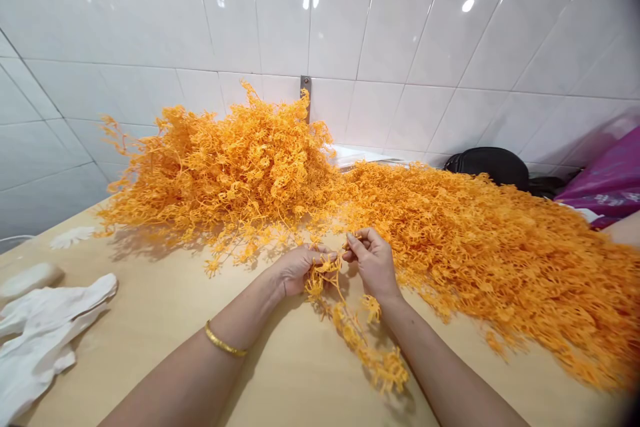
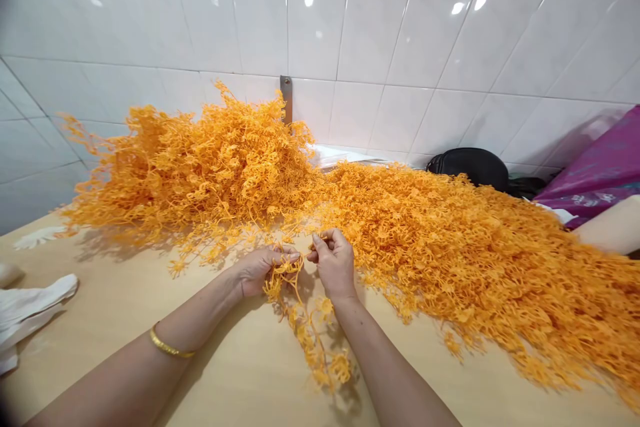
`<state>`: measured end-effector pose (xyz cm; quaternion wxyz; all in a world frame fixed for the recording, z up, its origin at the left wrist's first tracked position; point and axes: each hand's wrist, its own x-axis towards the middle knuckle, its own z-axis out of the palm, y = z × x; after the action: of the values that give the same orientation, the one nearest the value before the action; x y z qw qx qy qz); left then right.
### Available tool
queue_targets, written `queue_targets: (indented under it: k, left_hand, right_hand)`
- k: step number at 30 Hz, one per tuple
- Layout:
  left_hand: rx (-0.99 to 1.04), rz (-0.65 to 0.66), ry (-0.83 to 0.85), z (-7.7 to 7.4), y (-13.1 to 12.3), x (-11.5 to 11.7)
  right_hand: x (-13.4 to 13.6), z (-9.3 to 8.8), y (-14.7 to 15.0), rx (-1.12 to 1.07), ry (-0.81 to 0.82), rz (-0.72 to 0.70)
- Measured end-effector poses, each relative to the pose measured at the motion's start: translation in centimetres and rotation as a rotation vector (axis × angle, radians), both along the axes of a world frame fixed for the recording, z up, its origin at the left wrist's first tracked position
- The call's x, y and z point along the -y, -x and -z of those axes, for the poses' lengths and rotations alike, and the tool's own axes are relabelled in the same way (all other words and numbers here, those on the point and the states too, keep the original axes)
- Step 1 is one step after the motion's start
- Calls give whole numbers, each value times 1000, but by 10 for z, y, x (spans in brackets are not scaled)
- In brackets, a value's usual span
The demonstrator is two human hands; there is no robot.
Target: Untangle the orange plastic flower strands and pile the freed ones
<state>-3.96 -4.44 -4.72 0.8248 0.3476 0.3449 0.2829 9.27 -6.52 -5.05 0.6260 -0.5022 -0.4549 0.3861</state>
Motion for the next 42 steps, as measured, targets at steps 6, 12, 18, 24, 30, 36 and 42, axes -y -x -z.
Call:
queue_targets:
  k: [6,12,18,24,30,36,42]
  left_hand:
    - [35,-31,-9,1,-2,0]
    - [7,-37,-8,-1,-4,0]
    - [24,110,-62,1,6,2]
    - [73,58,-32,2,7,5]
    - [97,-91,-11,0,1,0]
    - [44,-165,17,1,1,0]
    - [168,-168,145,1,0,-3]
  right_hand:
    - [-8,4,4,-210,45,95]
    - [-7,4,11,-266,68,123]
    - [-8,-6,-6,-274,67,230]
    - [-5,-20,-37,-193,21,368]
    - [3,-19,-15,-71,38,39]
    - [18,-21,-4,275,-12,-264]
    - [17,-12,3,441,-130,-251]
